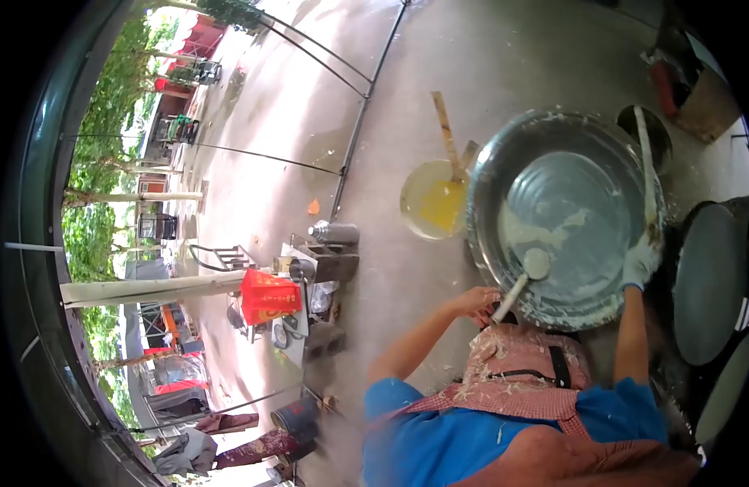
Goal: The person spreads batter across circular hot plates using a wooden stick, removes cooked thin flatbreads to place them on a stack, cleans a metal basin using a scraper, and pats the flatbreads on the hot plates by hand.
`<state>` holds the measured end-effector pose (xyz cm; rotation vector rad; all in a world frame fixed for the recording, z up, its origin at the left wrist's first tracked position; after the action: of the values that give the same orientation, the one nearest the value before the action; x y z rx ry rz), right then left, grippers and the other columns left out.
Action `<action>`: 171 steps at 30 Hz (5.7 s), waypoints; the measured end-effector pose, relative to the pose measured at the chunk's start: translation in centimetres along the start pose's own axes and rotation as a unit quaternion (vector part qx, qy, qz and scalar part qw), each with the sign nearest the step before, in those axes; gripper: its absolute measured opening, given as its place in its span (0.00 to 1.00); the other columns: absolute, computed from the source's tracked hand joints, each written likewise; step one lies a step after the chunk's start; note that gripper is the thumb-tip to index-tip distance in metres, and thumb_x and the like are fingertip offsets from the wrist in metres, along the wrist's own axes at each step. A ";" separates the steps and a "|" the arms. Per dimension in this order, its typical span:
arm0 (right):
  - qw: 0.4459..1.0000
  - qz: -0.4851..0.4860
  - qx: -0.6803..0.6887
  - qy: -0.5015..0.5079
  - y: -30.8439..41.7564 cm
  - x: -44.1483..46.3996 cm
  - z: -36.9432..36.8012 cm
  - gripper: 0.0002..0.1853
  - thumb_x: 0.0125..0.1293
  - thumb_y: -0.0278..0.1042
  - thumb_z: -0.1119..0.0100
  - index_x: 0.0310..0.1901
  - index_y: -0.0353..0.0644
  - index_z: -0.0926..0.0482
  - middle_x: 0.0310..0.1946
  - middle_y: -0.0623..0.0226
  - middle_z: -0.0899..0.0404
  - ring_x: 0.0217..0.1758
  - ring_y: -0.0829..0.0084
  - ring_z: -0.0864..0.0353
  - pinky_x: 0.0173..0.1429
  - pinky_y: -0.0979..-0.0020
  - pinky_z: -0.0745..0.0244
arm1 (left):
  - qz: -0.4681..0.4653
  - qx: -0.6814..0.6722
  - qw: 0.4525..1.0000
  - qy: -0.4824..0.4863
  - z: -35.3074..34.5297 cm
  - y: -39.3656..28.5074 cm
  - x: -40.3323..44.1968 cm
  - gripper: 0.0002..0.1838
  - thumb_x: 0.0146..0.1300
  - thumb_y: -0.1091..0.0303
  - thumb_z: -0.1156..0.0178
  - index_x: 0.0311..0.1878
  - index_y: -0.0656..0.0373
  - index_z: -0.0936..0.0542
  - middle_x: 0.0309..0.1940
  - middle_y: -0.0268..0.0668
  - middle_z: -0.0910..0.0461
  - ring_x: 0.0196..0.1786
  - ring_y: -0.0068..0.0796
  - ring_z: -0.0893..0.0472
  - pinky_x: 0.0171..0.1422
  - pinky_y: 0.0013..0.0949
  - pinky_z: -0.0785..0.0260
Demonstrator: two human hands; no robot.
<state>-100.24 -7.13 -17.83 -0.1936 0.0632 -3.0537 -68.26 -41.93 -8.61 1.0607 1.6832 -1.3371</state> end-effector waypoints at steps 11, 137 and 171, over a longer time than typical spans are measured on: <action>0.994 0.010 -0.030 0.100 9.2 -13.3 9.6 0.31 0.61 0.37 0.47 0.68 0.53 0.40 0.68 0.53 0.43 0.69 0.48 0.45 0.70 0.51 0.47 | -0.133 0.021 0.891 -0.434 30.7 -4.9 12.2 0.33 0.52 0.79 0.48 0.66 0.62 0.38 0.29 0.54 0.22 0.19 0.41 0.20 0.24 0.39 0.27; 0.704 0.597 -0.025 0.384 35.2 -9.1 -5.5 0.11 0.54 0.36 0.43 0.37 0.44 0.17 0.35 0.65 0.16 0.38 0.61 0.16 0.37 0.62 0.23 | -0.420 -0.010 0.795 -0.438 4.8 1.6 9.1 0.17 0.58 0.79 0.41 0.52 0.62 0.28 0.46 0.35 0.30 0.51 0.27 0.30 0.57 0.29 0.38; 0.779 0.484 0.152 0.367 26.2 -5.7 -2.9 0.08 0.51 0.34 0.47 0.32 0.46 0.20 0.27 0.57 0.20 0.34 0.57 0.18 0.38 0.60 0.24 | -0.358 -0.042 0.820 -0.444 4.5 3.3 10.5 0.17 0.58 0.79 0.43 0.51 0.61 0.30 0.45 0.38 0.31 0.49 0.30 0.29 0.54 0.31 0.35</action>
<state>-92.87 -32.64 -22.60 0.8001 -0.2148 -1.8818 -69.16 -44.27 -20.20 -0.3569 1.3662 -1.7840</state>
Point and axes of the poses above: each hand's wrist, its own x-axis towards the middle knuckle, its own z-axis out of the back of the hand, y = z × x, the point moved 3 cm from there along x, towards the middle knuckle
